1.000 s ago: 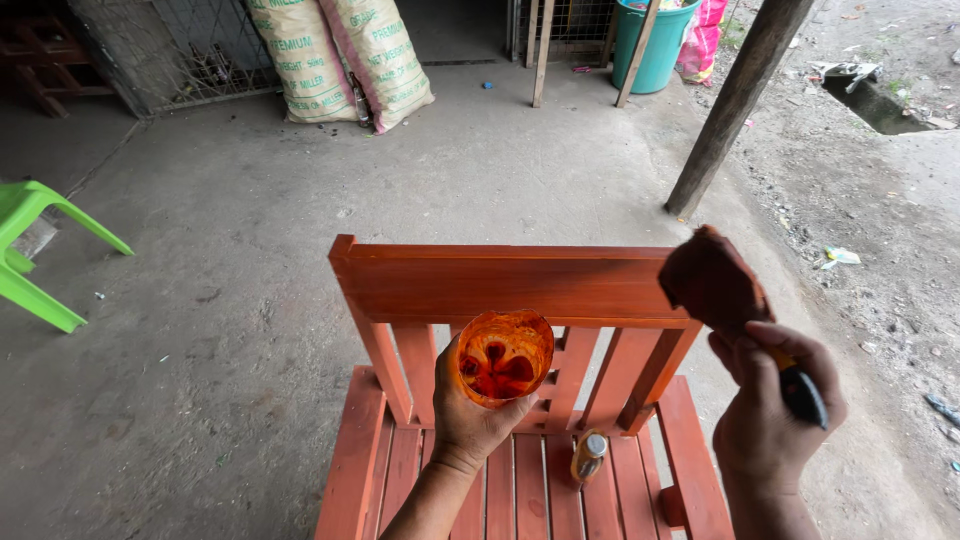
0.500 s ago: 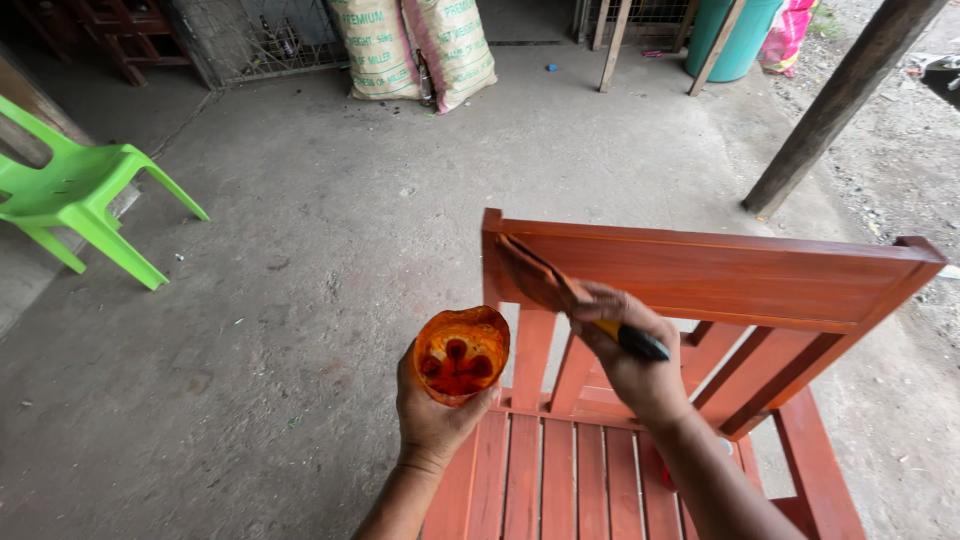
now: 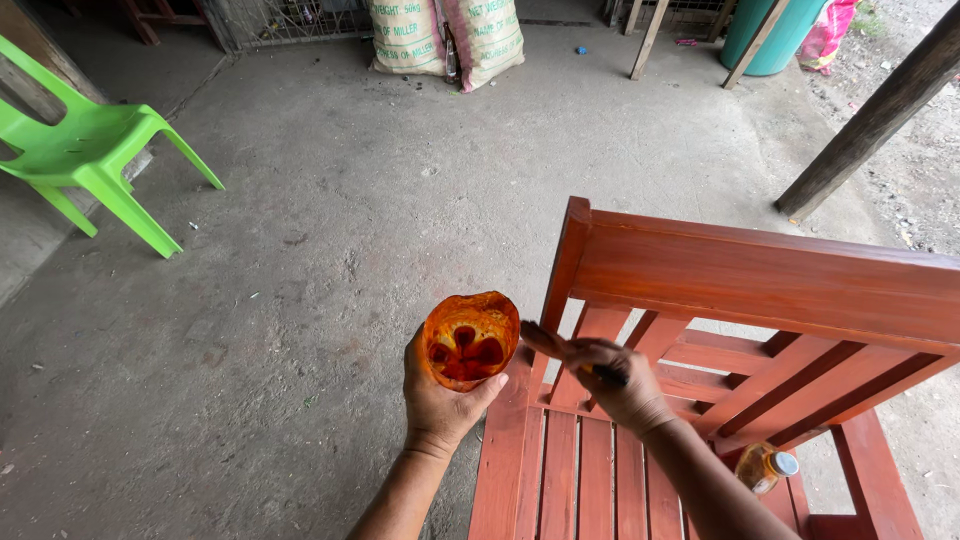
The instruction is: The person pours reddish-brown liquid from a bottle into a small container and uses a brush to apply it to the backrest of a wooden chair. The person repeatedly dips the brush into the container and paints the chair's vertical and horizontal slats.
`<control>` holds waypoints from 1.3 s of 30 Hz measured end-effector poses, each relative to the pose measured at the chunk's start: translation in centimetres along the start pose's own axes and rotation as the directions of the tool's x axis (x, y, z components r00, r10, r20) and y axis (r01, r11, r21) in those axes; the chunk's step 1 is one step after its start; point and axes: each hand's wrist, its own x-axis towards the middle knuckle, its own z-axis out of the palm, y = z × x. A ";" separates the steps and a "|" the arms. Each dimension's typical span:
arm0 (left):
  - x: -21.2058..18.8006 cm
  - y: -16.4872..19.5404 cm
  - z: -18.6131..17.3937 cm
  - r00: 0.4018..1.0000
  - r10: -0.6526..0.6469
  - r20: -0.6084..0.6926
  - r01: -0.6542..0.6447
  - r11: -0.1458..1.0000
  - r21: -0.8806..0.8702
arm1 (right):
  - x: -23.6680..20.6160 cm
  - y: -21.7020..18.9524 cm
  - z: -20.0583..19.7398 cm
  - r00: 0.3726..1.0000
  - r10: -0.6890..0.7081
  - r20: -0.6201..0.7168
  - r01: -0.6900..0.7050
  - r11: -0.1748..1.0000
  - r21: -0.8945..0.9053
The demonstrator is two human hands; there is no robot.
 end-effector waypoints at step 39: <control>-3.6 -2.5 2.2 0.995 -0.061 0.077 0.063 0.998 -0.021 | -2.9 1.3 1.7 0.997 -0.069 0.018 0.068 0.996 0.065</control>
